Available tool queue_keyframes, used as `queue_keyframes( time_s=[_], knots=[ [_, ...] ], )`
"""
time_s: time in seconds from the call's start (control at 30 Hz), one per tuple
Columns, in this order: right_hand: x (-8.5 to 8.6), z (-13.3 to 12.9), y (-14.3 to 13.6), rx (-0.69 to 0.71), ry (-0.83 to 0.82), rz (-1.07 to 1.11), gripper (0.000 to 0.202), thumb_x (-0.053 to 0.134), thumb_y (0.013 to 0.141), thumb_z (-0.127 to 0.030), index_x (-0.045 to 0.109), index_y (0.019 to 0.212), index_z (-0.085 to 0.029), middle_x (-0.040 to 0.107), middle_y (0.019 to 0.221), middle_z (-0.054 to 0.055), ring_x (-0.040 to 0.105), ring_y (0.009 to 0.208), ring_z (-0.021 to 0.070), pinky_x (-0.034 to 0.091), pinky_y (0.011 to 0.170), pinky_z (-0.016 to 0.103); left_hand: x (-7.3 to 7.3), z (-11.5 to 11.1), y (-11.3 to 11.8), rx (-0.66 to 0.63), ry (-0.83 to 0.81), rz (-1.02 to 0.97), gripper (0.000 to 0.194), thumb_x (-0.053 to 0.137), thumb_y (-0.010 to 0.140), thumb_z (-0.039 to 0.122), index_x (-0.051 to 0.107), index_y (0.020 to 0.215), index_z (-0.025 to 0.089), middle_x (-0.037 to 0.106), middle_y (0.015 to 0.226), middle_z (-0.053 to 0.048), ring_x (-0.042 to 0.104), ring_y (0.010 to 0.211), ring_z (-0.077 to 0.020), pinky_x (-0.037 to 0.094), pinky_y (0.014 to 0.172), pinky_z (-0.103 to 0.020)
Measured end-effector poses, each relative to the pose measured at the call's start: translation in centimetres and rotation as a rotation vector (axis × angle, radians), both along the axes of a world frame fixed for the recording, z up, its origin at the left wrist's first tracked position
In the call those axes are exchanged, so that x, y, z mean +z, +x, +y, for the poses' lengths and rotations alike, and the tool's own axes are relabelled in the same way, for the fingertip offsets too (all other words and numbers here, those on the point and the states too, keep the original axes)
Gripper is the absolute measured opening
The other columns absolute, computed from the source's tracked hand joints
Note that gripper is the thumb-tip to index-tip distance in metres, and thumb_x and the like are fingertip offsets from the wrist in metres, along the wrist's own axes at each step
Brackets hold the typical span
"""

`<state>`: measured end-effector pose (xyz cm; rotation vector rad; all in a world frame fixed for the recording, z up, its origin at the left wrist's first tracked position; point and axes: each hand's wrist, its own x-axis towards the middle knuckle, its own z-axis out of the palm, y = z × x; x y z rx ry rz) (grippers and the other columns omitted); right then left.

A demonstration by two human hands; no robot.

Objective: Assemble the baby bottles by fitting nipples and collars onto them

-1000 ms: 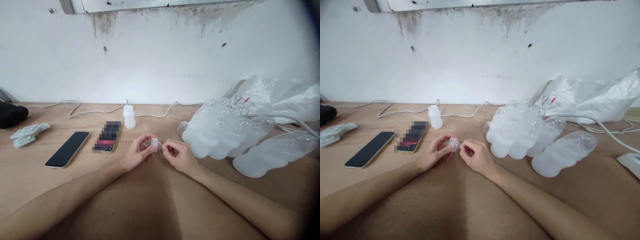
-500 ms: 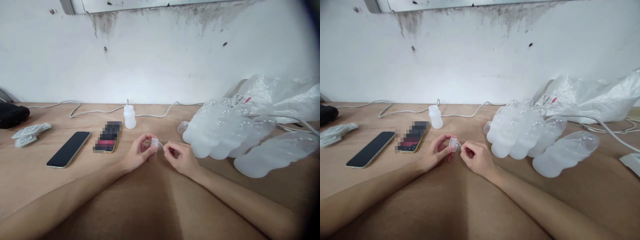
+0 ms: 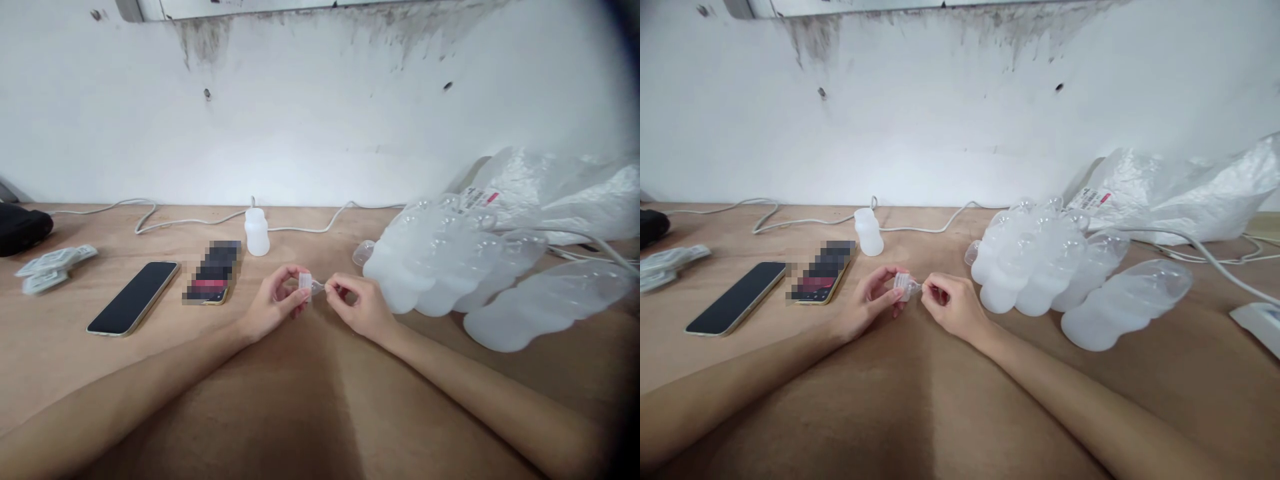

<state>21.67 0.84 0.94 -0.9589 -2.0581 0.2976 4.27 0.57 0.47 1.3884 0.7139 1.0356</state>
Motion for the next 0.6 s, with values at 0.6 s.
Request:
queue_keyframes(
  time_s=[0.6],
  knots=[
    [-0.10, -0.28, -0.22, 0.078, -0.236, 0.073, 0.026, 0.042, 0.085, -0.033, 0.044, 0.106, -0.018, 0.056, 0.094, 0.006, 0.055, 0.081, 0.0156, 0.046, 0.062, 0.026, 0.21, 0.08, 0.04, 0.146, 0.232, 0.222, 0.022, 0.055, 0.078, 0.029, 0.051, 0.096, 0.015, 0.057, 0.098, -0.007, 0.055, 0.076, -0.0130, 0.040, 0.052, -0.019]
  ],
)
